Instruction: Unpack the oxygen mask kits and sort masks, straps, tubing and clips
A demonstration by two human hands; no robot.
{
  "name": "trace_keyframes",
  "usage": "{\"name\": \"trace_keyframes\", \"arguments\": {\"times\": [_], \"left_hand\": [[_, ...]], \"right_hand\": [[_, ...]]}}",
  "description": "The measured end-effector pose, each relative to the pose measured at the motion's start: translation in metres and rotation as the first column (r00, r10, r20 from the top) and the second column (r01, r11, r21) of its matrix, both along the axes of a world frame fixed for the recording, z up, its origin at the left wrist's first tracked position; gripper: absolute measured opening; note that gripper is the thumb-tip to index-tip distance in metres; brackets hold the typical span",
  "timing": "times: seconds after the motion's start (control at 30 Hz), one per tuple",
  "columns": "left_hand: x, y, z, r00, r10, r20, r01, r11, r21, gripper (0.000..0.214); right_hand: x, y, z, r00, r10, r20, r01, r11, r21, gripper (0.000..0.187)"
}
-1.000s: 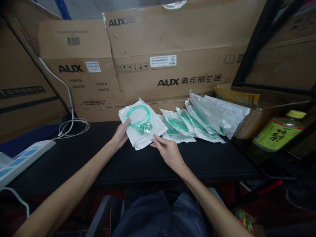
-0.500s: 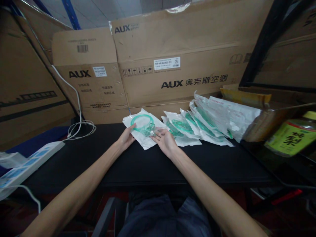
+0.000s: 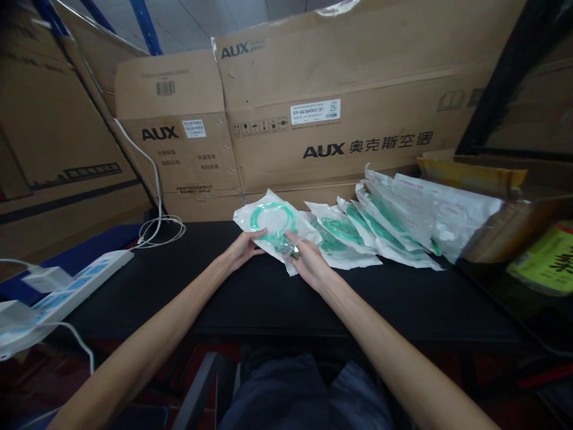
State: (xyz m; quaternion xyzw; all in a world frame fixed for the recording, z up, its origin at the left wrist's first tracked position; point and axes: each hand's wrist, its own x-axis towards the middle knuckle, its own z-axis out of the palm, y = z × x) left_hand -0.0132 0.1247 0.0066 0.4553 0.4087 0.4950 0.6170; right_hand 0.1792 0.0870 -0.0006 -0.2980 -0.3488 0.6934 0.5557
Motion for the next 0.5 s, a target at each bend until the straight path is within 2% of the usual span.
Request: {"name": "trace_keyframes", "arguments": {"times": [0.27,0.5], "left_hand": [[0.0,-0.002,0.001,0.999,-0.029,-0.039,0.029,0.999,0.013,0.047],[0.003,-0.001,0.0,0.997,-0.011,-0.07,0.014,0.999,0.029,0.071]], "right_hand": [[-0.001,-0.006,0.005,0.998,0.057,0.008,-0.057,0.998,0.029,0.032],[-0.001,-0.011,0.011,0.996,0.091,0.001,-0.091,0.996,0.016,0.031]]}}
